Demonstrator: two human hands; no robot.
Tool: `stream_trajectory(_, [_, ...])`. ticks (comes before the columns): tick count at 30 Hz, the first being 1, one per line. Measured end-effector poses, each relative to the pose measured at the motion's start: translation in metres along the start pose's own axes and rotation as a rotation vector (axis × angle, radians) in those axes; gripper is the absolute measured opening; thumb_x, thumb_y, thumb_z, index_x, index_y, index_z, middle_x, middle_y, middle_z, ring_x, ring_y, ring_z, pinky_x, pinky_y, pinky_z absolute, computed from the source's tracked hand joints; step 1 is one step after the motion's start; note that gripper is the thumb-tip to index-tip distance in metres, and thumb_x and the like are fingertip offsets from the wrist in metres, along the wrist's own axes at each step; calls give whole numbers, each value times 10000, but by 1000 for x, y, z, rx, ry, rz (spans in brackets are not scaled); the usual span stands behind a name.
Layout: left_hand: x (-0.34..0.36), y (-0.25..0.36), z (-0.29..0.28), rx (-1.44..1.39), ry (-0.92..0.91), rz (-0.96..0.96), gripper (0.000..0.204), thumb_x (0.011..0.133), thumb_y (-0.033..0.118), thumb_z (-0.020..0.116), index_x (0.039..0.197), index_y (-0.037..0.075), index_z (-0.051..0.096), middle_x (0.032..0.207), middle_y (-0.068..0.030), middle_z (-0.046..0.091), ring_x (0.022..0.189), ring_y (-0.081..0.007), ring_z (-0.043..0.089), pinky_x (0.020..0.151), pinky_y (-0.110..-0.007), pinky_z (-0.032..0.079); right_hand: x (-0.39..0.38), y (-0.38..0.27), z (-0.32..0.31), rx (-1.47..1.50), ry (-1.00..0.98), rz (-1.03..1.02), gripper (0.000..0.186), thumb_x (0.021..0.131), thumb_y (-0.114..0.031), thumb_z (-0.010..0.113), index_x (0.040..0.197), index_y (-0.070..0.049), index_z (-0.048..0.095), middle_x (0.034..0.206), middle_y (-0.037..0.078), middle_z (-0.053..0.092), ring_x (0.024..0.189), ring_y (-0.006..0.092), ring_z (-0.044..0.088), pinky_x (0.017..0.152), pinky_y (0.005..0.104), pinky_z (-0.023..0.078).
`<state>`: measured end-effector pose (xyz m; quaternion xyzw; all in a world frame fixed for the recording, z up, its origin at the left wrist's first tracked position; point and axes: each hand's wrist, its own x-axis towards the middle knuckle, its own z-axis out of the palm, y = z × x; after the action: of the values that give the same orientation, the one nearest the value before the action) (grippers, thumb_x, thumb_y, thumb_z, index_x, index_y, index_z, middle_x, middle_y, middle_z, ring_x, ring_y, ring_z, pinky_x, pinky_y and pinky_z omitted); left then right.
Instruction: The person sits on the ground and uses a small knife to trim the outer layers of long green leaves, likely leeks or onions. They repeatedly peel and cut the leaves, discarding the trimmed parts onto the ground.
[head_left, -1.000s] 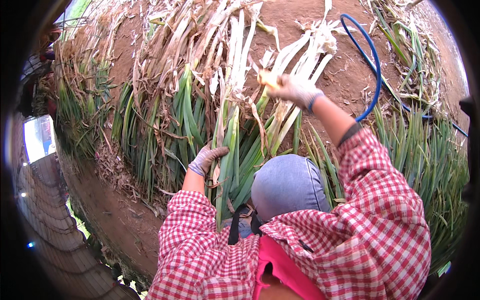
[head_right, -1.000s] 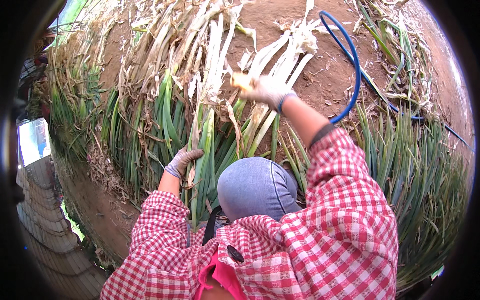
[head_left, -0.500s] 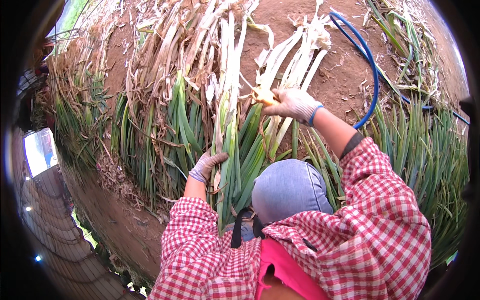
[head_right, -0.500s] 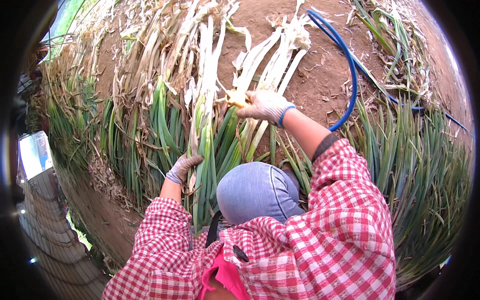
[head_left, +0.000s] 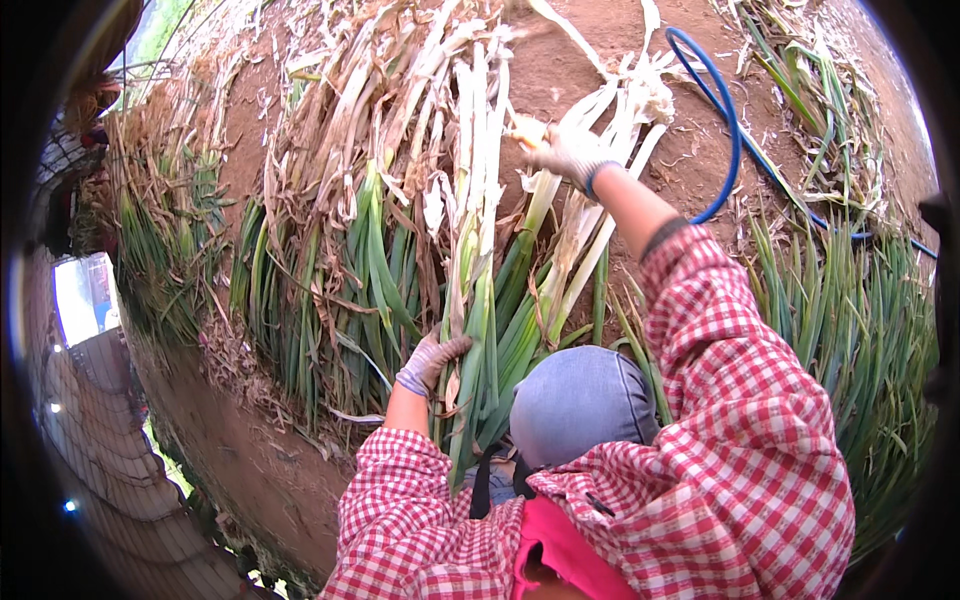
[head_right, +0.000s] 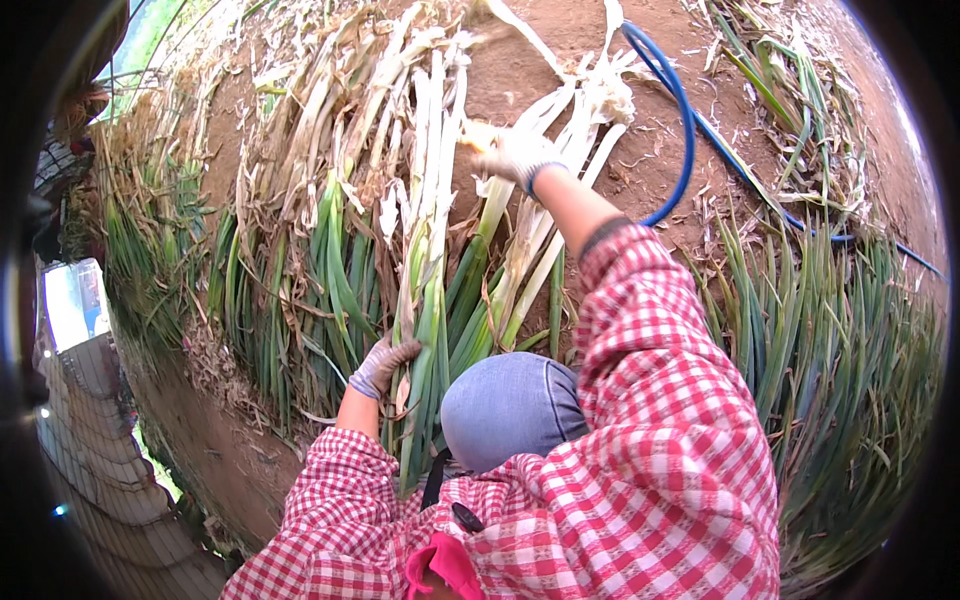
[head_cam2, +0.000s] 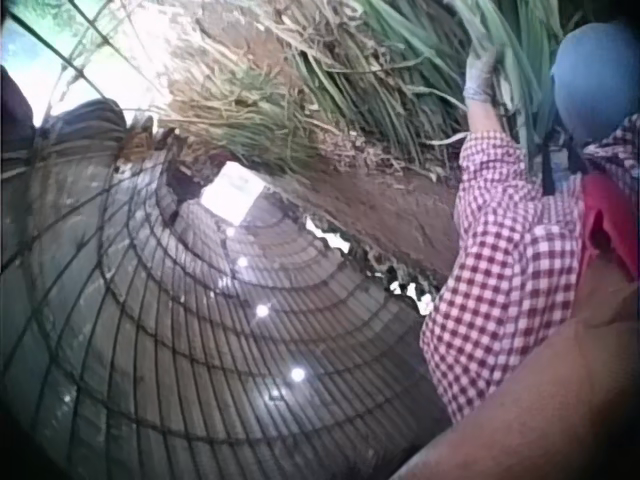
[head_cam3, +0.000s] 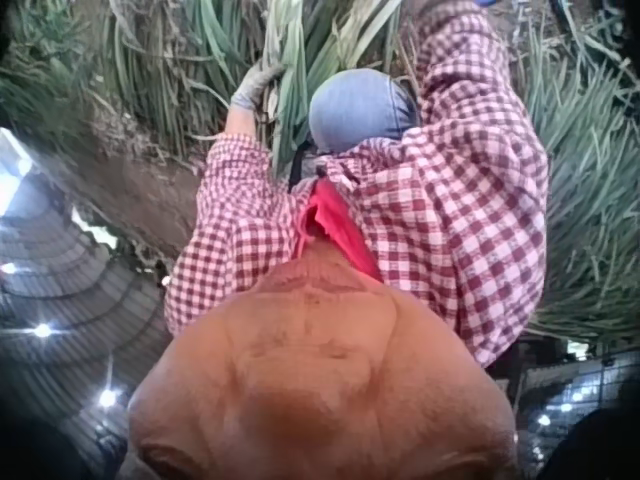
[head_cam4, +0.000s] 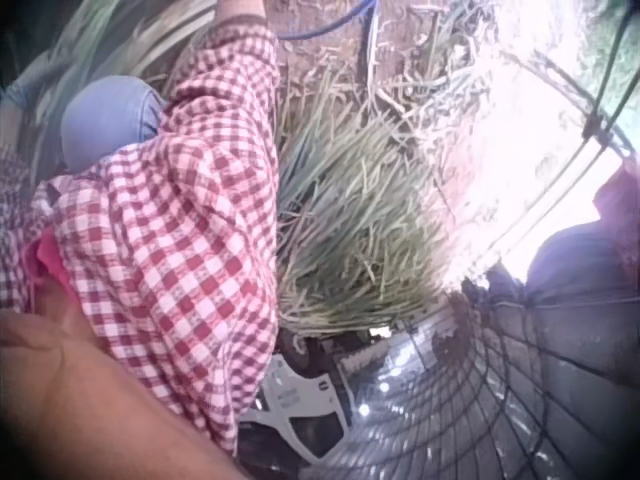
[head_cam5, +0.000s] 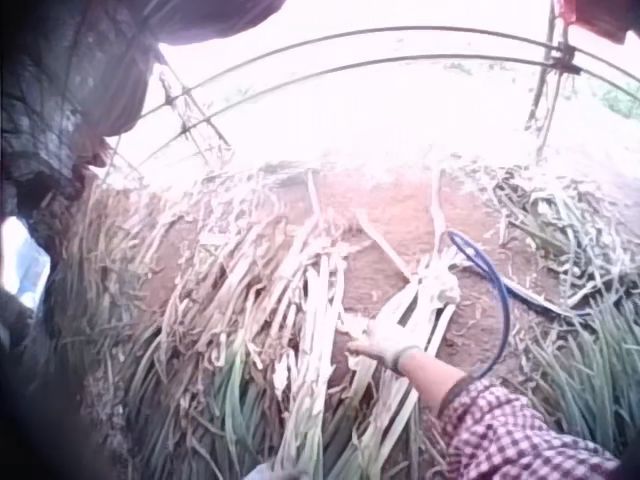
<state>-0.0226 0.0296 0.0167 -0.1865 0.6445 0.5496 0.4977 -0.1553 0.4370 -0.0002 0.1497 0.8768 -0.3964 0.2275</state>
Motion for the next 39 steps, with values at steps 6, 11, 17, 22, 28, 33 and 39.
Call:
stream_trajectory(6, [-11, 11, 6, -22, -7, 21, 805, 806, 544, 749, 1403, 75, 482, 1213, -55, 643, 1084, -204, 625, 965, -372, 498, -151, -14, 44, -10, -318, -170, 673, 801, -594, 628, 1208, -59, 584, 938, 232, 685, 878, 365, 683, 827, 433, 534])
stream_trajectory(11, [5, -1, 5, -79, -12, -3, 765, 821, 561, 725, 1371, 68, 526, 1198, -70, 655, 1100, -205, 622, 986, -371, 486, -176, -13, 53, -86, -351, -180, 719, 800, -589, 637, 1240, -25, 566, 907, 251, 678, 885, 387, 677, 804, 460, 532])
stream_trajectory(17, [5, -5, 1, -14, 36, 5, 720, 828, 539, 733, 1341, 71, 544, 1150, -47, 658, 1028, -193, 638, 904, -374, 526, -111, -7, 44, -75, -213, -128, 693, 805, -557, 638, 1289, -70, 550, 956, 215, 691, 909, 333, 685, 817, 417, 528])
stream_trajectory(22, [13, -13, 1, -39, 35, -28, 807, 784, 557, 774, 1363, 50, 534, 1209, -64, 641, 1109, -192, 592, 972, -365, 464, -32, 2, 43, -14, -17, -135, 601, 783, -518, 688, 1176, -67, 635, 979, 188, 702, 912, 307, 684, 820, 405, 518])
stream_trajectory(28, [1, 1, 14, -70, 47, -26, 708, 831, 458, 773, 1354, 42, 539, 1187, -62, 648, 1059, -182, 607, 941, -342, 487, 41, -16, 22, 44, 46, -145, 699, 769, -635, 615, 1039, 2, 710, 999, 241, 705, 967, 360, 680, 879, 433, 512])
stream_trajectory(33, [2, -9, 12, 43, 134, 10, 733, 829, 429, 787, 1359, 5, 510, 1180, -74, 635, 1045, -184, 592, 935, -332, 473, 76, -35, -14, -86, 174, -57, 631, 768, -581, 644, 1056, -26, 724, 1109, 226, 690, 1055, 342, 662, 927, 422, 500])
stream_trajectory(39, [-7, 14, 58, 655, 448, 141, 868, 814, 289, 787, 1501, 22, 328, 1312, -186, 595, 1132, -250, 599, 986, -315, 460, 2, -7, 18, -57, -16, -158, 701, 777, -604, 617, 1139, -5, 637, 1006, 236, 697, 942, 348, 688, 868, 423, 527])
